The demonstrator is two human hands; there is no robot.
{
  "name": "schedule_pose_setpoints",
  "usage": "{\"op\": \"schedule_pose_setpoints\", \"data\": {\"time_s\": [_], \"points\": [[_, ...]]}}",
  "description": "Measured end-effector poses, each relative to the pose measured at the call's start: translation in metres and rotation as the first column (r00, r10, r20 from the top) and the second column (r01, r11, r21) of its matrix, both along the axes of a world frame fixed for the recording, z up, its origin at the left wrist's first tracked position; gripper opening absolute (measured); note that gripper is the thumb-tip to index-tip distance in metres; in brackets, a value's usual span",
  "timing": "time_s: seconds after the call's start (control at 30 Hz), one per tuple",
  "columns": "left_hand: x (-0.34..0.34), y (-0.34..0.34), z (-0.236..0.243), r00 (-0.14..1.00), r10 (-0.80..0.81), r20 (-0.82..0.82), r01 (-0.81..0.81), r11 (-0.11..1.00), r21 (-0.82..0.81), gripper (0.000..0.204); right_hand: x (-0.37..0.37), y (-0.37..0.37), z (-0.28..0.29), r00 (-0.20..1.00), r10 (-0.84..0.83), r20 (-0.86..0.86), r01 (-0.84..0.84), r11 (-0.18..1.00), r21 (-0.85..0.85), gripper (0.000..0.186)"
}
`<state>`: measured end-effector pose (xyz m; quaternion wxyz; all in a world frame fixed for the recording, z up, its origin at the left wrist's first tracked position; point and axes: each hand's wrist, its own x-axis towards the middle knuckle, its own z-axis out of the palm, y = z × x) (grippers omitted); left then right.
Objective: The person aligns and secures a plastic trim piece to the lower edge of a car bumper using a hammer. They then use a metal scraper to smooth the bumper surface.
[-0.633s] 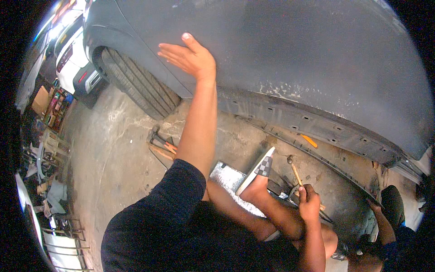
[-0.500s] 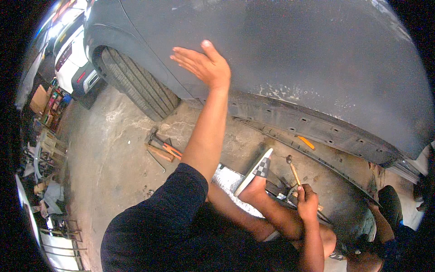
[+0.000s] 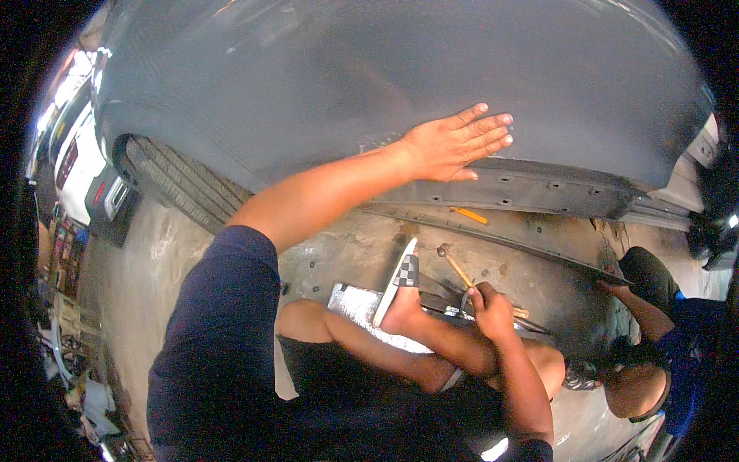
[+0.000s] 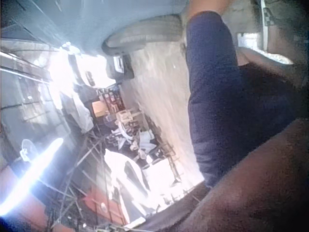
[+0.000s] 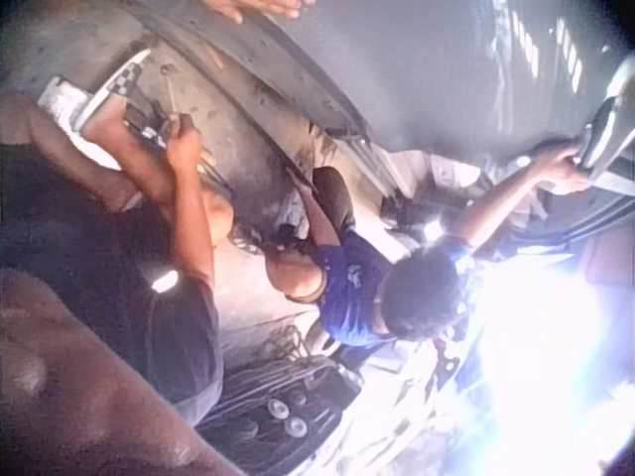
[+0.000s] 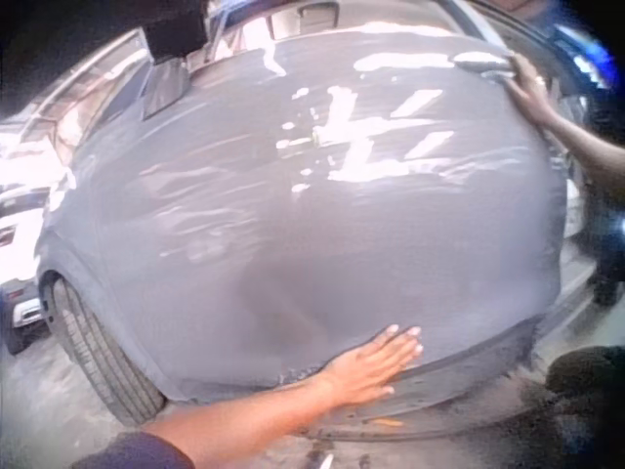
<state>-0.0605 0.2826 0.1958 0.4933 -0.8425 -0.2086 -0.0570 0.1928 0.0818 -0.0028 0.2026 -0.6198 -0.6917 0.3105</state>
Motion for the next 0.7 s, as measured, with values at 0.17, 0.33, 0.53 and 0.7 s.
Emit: {"op": "schedule_pose_setpoints", "data": {"time_s": [0.17, 0.33, 0.53, 0.7], "points": [[-0.031, 0.003, 0.010, 0.978, -0.073, -0.197, 0.058, 0.995, -0.078, 0.092, 0.010, -0.002, -0.006, 0.999, -0.002, -0.050, 0.002, 1.000, 0.003, 0.037], [-0.097, -0.012, -0.002, 0.975, -0.009, -0.222, -0.013, 0.995, -0.096, 0.087, 0.012, -0.002, -0.004, 0.998, -0.007, -0.058, 0.007, 1.000, 0.010, 0.034], [-0.159, -0.024, -0.011, 0.965, 0.074, -0.252, -0.092, 0.994, -0.061, 0.076, 0.009, -0.002, 0.000, 0.996, 0.007, -0.084, -0.009, 1.000, -0.027, 0.041], [-0.181, -0.026, -0.017, 0.973, 0.085, -0.215, -0.099, 0.993, -0.057, 0.075, 0.009, -0.005, -0.002, 0.993, -0.018, -0.121, 0.018, 1.000, 0.000, 0.036]]}}
